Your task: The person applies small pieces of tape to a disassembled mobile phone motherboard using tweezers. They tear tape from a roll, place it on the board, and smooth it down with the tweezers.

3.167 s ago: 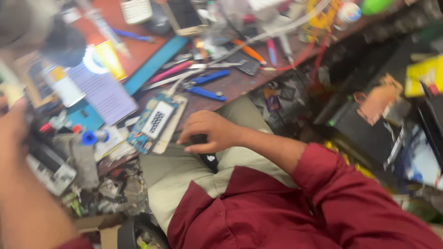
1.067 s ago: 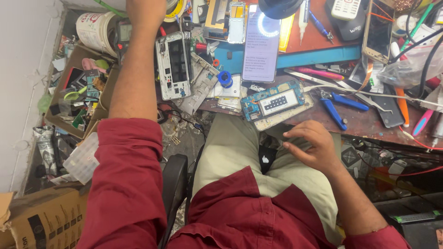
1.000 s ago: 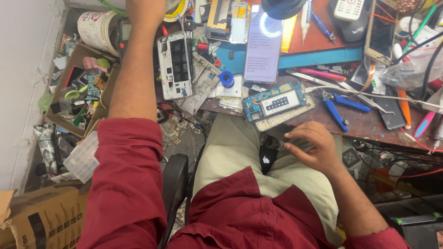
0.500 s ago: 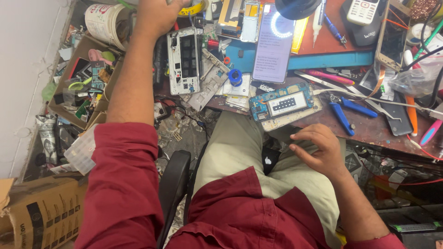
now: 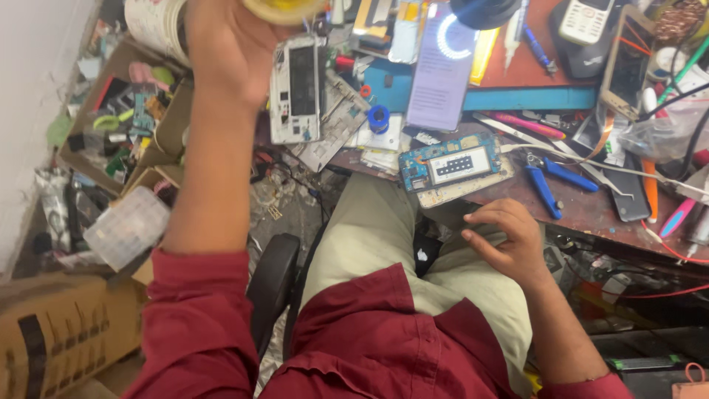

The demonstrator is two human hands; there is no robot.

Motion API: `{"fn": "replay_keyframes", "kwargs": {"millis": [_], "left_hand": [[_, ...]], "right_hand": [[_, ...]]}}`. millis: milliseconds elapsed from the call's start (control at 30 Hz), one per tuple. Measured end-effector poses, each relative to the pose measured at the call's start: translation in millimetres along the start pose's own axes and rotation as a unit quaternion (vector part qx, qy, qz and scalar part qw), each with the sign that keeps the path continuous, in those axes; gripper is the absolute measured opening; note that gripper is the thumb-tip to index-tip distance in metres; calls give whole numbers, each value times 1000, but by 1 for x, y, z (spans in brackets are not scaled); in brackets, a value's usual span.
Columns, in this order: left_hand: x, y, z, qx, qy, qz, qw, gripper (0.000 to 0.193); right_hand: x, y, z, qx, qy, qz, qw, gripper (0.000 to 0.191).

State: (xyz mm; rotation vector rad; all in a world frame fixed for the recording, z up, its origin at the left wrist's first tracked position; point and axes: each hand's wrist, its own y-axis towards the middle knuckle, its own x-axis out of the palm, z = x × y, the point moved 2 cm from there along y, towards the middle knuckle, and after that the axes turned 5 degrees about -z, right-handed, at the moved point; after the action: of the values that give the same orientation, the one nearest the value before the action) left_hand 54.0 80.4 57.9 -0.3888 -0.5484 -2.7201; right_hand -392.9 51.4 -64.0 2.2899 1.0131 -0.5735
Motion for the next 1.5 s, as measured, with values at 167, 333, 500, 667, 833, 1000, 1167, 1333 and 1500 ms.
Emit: {"fn": "replay_keyframes", "kwargs": {"millis": [167,333,500,667,833,1000,1167,1333,1500], "left_hand": [[82,-146,-13,-204,-270,77,938,28],[136,-247,-78,-435,-203,30,877,37],[148,-281,-113,-490,-212,-112,838,40],[144,-274,-104,-516,-203,-174,814,43],[125,-246,-72,-167,76,-281,942,50],[122,-245,-61,-106,131,-300,939,51],[128,-239,-57,-90,157,-315,932,51],[135,-231,-55,-101,167,-328,924,48],[143,-232,-63,-111,191,-351,910,46]], "right_hand": [[-3,4,-17,-48,213,52,974,42],[-7,2,-72,-51,102,30,993,58],[26,-16,-99,98,-62,-58,992,42],[40,-47,-77,170,17,-26,985,24],[49,-73,-48,200,211,63,955,20],[56,-79,-43,131,289,39,948,19],[54,-77,-49,125,291,63,946,21],[46,-81,-51,117,262,84,954,24],[41,-90,-48,106,203,79,970,27]]}}
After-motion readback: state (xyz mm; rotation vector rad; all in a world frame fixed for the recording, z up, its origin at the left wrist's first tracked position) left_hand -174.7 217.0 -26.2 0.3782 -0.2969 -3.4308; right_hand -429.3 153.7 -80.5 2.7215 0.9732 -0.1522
